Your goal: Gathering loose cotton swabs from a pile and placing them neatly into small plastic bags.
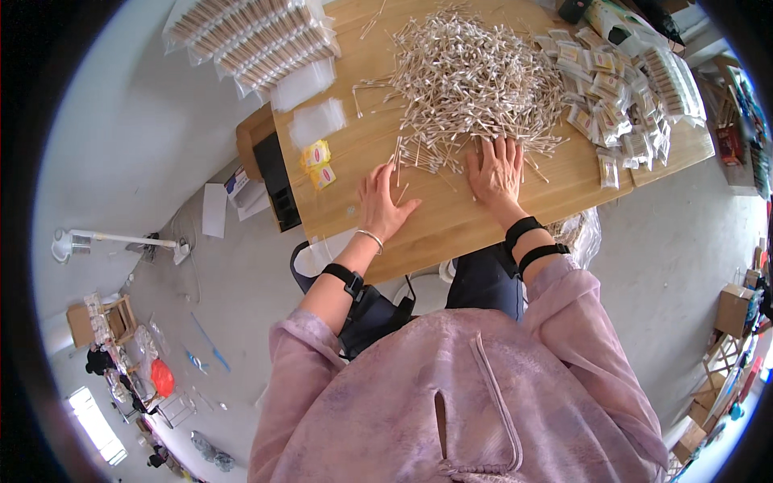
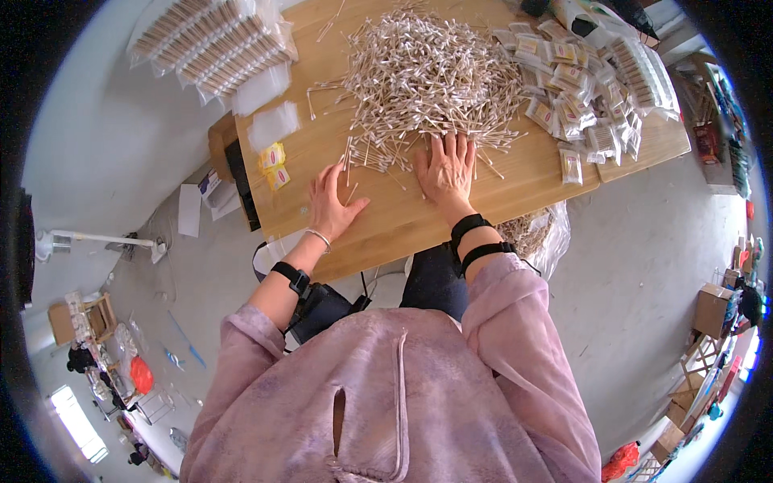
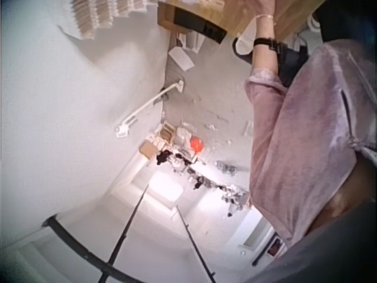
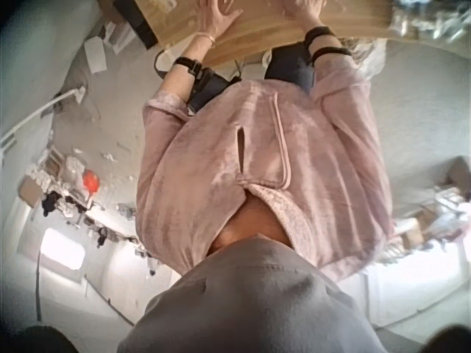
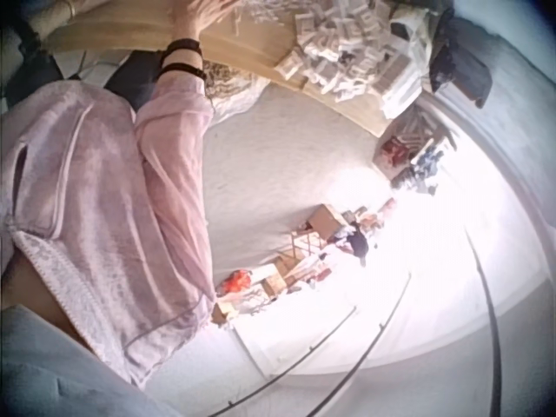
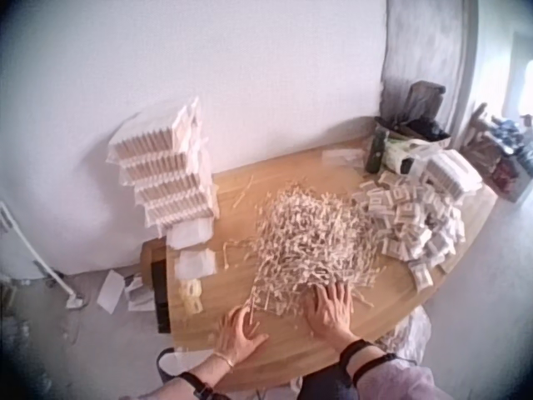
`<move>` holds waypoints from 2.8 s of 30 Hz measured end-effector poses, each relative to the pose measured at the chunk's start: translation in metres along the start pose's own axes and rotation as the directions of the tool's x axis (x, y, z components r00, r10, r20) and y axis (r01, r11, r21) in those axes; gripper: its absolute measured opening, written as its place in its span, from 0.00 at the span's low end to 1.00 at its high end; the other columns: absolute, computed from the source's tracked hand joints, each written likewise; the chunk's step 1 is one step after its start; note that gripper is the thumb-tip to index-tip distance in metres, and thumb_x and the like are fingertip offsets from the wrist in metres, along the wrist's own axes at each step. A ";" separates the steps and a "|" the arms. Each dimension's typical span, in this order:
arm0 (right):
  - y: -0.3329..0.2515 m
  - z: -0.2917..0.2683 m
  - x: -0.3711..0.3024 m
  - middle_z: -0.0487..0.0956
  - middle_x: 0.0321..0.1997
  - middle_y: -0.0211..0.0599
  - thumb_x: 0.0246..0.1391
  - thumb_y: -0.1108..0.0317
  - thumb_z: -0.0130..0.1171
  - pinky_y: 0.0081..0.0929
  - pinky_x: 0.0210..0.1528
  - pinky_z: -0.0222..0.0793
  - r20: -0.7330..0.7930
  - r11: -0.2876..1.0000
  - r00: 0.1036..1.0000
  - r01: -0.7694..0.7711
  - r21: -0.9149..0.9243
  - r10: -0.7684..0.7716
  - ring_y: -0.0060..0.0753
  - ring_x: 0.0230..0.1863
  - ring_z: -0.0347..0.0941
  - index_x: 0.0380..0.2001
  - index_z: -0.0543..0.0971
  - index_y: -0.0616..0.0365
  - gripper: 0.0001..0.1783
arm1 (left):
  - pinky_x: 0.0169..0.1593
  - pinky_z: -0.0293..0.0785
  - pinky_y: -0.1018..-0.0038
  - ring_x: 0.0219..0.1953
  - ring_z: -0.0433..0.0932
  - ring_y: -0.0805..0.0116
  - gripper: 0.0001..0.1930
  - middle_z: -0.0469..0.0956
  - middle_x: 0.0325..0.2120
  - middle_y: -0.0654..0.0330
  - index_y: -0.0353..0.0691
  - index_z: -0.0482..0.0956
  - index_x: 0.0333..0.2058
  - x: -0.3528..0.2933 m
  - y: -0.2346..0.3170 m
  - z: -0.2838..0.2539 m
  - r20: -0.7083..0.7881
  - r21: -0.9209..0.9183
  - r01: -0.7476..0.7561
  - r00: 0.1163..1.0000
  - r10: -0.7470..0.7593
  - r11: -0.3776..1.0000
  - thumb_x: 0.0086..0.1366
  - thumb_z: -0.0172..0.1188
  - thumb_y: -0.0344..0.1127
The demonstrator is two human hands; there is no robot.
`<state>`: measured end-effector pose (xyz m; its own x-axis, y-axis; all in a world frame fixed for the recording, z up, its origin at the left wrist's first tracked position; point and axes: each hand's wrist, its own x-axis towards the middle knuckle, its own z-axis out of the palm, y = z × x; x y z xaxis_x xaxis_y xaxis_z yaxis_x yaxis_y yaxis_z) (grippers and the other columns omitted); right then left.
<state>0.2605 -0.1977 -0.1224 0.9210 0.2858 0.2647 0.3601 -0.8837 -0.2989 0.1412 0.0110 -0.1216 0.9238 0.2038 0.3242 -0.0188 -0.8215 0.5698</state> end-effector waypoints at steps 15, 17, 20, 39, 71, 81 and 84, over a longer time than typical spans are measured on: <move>-0.007 -0.015 -0.005 0.57 0.68 0.39 0.40 0.42 0.65 0.57 0.70 0.33 0.138 0.954 0.949 0.265 0.136 -0.284 0.50 0.70 0.44 0.53 0.72 0.52 0.39 | 0.40 0.73 0.64 0.33 0.76 0.54 0.08 0.75 0.32 0.52 0.38 0.78 0.35 0.012 -0.052 -0.013 -0.180 0.084 0.144 0.975 -0.127 0.986 0.56 0.63 0.29; -0.005 -0.007 -0.004 0.57 0.67 0.39 0.43 0.46 0.63 0.55 0.70 0.35 0.073 0.966 0.969 0.226 0.127 -0.237 0.50 0.70 0.45 0.53 0.72 0.53 0.35 | 0.35 0.73 0.65 0.29 0.76 0.55 0.05 0.76 0.29 0.54 0.38 0.77 0.32 0.016 -0.051 -0.016 -0.144 0.147 0.143 0.982 -0.122 0.979 0.56 0.62 0.29; 0.003 -0.001 -0.005 0.59 0.66 0.40 0.48 0.53 0.60 0.53 0.70 0.37 -0.021 0.975 0.985 0.172 0.142 -0.171 0.50 0.69 0.47 0.51 0.72 0.55 0.28 | 0.35 0.73 0.62 0.33 0.76 0.51 0.04 0.75 0.30 0.52 0.40 0.76 0.31 0.014 -0.043 -0.021 -0.051 0.140 0.225 0.974 -0.220 0.964 0.56 0.61 0.29; 0.000 0.006 -0.003 0.60 0.65 0.41 0.51 0.56 0.57 0.52 0.68 0.43 -0.095 0.975 0.980 0.186 0.122 -0.175 0.51 0.68 0.49 0.49 0.72 0.56 0.24 | 0.56 0.67 0.61 0.57 0.67 0.55 0.15 0.72 0.51 0.53 0.43 0.74 0.47 0.056 -0.062 -0.034 0.094 0.329 -0.174 0.984 0.151 0.928 0.60 0.53 0.25; -0.003 0.002 -0.002 0.60 0.65 0.42 0.51 0.57 0.56 0.49 0.70 0.42 -0.084 0.982 0.985 0.160 0.098 -0.152 0.52 0.68 0.50 0.49 0.72 0.56 0.23 | 0.49 0.66 0.63 0.45 0.69 0.57 0.09 0.71 0.38 0.62 0.45 0.78 0.35 -0.060 -0.011 -0.024 0.123 0.029 -0.070 0.990 0.066 0.997 0.54 0.64 0.32; -0.002 0.006 -0.003 0.62 0.64 0.43 0.50 0.59 0.55 0.50 0.69 0.42 -0.090 0.976 0.977 0.203 0.084 -0.195 0.53 0.67 0.50 0.49 0.72 0.56 0.23 | 0.55 0.62 0.59 0.51 0.68 0.54 0.20 0.70 0.47 0.57 0.47 0.71 0.50 -0.086 0.002 -0.036 -0.009 0.193 0.055 0.998 -0.054 0.980 0.57 0.61 0.34; 0.003 0.006 -0.003 0.61 0.64 0.44 0.48 0.59 0.57 0.52 0.68 0.42 -0.140 0.965 0.965 0.236 0.112 -0.220 0.53 0.67 0.49 0.49 0.72 0.55 0.24 | 0.54 0.63 0.58 0.50 0.69 0.52 0.21 0.71 0.46 0.56 0.45 0.70 0.51 -0.086 -0.001 -0.036 -0.020 0.140 0.076 0.997 -0.074 0.987 0.58 0.60 0.33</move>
<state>0.2599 -0.1983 -0.1297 0.7893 0.4181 0.4497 0.5815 -0.7443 -0.3285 0.0480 0.0134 -0.1227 0.9150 0.2742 0.2961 0.1051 -0.8703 0.4811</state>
